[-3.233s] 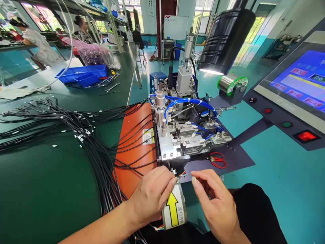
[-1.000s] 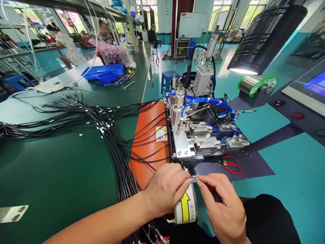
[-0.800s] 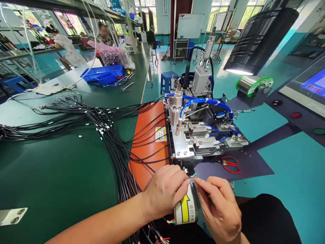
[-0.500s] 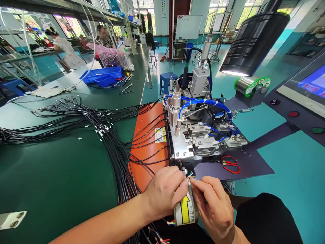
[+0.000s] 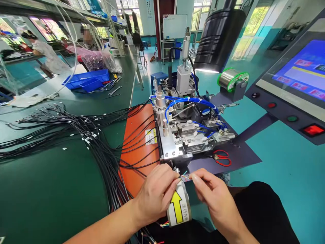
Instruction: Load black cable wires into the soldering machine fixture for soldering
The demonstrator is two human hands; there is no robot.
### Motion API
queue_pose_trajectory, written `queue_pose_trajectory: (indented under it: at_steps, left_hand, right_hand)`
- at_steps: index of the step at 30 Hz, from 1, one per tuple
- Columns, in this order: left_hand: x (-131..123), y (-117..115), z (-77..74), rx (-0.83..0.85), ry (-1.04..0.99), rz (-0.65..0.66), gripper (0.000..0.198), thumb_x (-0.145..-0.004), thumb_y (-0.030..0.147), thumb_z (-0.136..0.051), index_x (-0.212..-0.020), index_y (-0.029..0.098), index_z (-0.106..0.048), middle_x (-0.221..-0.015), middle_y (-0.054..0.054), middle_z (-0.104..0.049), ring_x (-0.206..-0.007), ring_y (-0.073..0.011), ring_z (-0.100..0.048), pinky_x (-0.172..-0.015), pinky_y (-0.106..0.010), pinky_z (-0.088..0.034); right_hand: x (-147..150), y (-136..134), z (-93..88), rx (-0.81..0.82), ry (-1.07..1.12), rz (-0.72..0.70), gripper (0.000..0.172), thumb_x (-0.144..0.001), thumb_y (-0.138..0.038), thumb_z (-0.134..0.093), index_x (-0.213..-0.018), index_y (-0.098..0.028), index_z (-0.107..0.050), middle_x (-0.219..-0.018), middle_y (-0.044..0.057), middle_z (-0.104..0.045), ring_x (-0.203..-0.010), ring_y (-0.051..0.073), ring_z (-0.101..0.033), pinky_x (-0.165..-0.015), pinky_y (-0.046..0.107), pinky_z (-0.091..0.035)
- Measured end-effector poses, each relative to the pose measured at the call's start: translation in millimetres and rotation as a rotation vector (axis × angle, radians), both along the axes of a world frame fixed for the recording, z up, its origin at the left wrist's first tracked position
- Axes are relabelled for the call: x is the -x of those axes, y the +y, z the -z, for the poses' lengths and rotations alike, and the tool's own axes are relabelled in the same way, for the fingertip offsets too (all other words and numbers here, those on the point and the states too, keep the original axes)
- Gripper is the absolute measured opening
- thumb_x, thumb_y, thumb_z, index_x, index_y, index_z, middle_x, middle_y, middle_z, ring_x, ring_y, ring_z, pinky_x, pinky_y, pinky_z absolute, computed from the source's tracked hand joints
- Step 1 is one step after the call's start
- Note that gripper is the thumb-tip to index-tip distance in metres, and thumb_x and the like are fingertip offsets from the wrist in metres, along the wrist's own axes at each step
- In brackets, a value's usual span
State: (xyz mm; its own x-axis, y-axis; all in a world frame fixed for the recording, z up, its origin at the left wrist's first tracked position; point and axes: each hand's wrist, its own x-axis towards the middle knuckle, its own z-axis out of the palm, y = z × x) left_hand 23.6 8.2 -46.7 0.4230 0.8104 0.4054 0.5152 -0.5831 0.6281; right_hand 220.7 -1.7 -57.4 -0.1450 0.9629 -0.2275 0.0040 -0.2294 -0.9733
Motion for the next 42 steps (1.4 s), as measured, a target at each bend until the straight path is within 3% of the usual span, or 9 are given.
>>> queue_pose_trajectory:
  at_steps: [3, 6, 14, 20, 24, 29, 33, 37, 42]
  left_hand:
    - [-0.6, 0.4, -1.0, -0.015, 0.007, 0.021, 0.016, -0.097, 0.012, -0.048, -0.096, 0.014, -0.064, -0.078, -0.006, -0.054, -0.073, -0.0181, -0.047, -0.066, -0.031, -0.038]
    - [-1.0, 0.5, -0.9, -0.02, 0.02, 0.029, 0.016, -0.097, 0.013, -0.049, -0.094, 0.014, -0.065, -0.077, -0.006, -0.053, -0.072, -0.018, -0.046, -0.065, -0.031, -0.037]
    - [-1.0, 0.3, 1.4, -0.027, 0.073, 0.04, 0.018, -0.097, 0.015, -0.048, -0.091, 0.013, -0.065, -0.076, -0.005, -0.052, -0.071, -0.0176, -0.046, -0.064, -0.031, -0.036]
    - [-1.9, 0.0, 2.3, -0.079, 0.135, 0.015, 0.018, -0.097, 0.016, -0.049, -0.085, 0.013, -0.063, -0.073, -0.004, -0.05, -0.069, -0.0168, -0.043, -0.062, -0.031, -0.034]
    - [-1.5, -1.1, 3.7, -0.118, 0.201, 0.005, 0.022, -0.097, 0.017, -0.049, -0.077, 0.014, -0.058, -0.072, -0.003, -0.048, -0.067, -0.0163, -0.041, -0.06, -0.031, -0.032]
    - [-1.3, -1.4, 4.4, -0.13, 0.203, 0.011, 0.024, -0.096, 0.016, -0.049, -0.074, 0.014, -0.057, -0.07, -0.003, -0.047, -0.066, -0.016, -0.04, -0.059, -0.031, -0.032]
    - [-1.4, -1.9, 3.2, -0.076, 0.121, 0.009, 0.018, -0.097, 0.014, -0.048, -0.084, 0.014, -0.062, -0.073, -0.004, -0.051, -0.068, -0.0165, -0.045, -0.062, -0.031, -0.036]
    - [-1.2, -2.4, 2.2, -0.032, 0.036, 0.006, 0.015, -0.097, 0.013, -0.049, -0.092, 0.014, -0.063, -0.076, -0.005, -0.053, -0.071, -0.0171, -0.047, -0.064, -0.03, -0.039]
    - [-0.4, -2.4, 0.5, -0.047, -0.016, 0.006, 0.014, -0.096, 0.011, -0.049, -0.095, 0.014, -0.062, -0.078, -0.006, -0.054, -0.073, -0.0178, -0.049, -0.065, -0.031, -0.041]
  right_hand:
    - [2.8, 2.1, -5.6, 0.151, 0.134, -0.049, 0.035, -0.093, -0.05, -0.058, -0.08, -0.018, -0.06, -0.057, -0.007, -0.032, -0.053, 0.008, -0.025, -0.048, 0.023, -0.02]
    - [4.4, 3.2, -12.5, 0.197, 0.105, -0.069, 0.035, -0.09, -0.05, -0.062, -0.076, -0.017, -0.059, -0.055, -0.008, -0.031, -0.052, 0.008, -0.023, -0.047, 0.024, -0.017]
    - [3.7, 6.1, -13.8, 0.029, -0.129, -0.062, 0.028, -0.09, -0.042, -0.064, -0.077, -0.018, -0.065, -0.067, -0.004, -0.047, -0.06, 0.01, -0.038, -0.054, 0.024, -0.031]
    - [4.8, 0.0, -7.6, -0.312, -0.38, -0.053, 0.022, -0.097, -0.034, -0.054, -0.084, -0.02, -0.064, -0.083, 0.002, -0.055, -0.072, 0.014, -0.053, -0.064, 0.027, -0.042]
    - [4.3, -1.5, -1.3, -0.659, -0.574, -0.123, 0.014, -0.099, -0.02, -0.047, -0.095, -0.018, -0.061, -0.087, 0.004, -0.053, -0.076, 0.017, -0.053, -0.07, 0.03, -0.043]
    - [7.0, 0.0, -0.7, -0.84, -0.781, -0.202, 0.014, -0.099, -0.014, -0.046, -0.103, -0.018, -0.059, -0.087, 0.005, -0.052, -0.072, 0.017, -0.051, -0.063, 0.03, -0.04]
    - [8.5, -0.5, -6.6, -0.761, -0.63, -0.155, 0.015, -0.1, -0.016, -0.044, -0.099, -0.019, -0.059, -0.088, 0.005, -0.052, -0.075, 0.017, -0.053, -0.068, 0.03, -0.043]
    - [11.4, -3.9, -9.1, -0.5, -0.389, -0.007, 0.017, -0.101, -0.026, -0.049, -0.09, -0.021, -0.06, -0.087, 0.003, -0.055, -0.078, 0.015, -0.057, -0.072, 0.027, -0.046]
    - [16.3, -6.4, -8.9, -0.242, -0.215, 0.038, 0.024, -0.099, -0.04, -0.053, -0.087, -0.022, -0.063, -0.086, 0.001, -0.056, -0.074, 0.014, -0.055, -0.065, 0.023, -0.045]
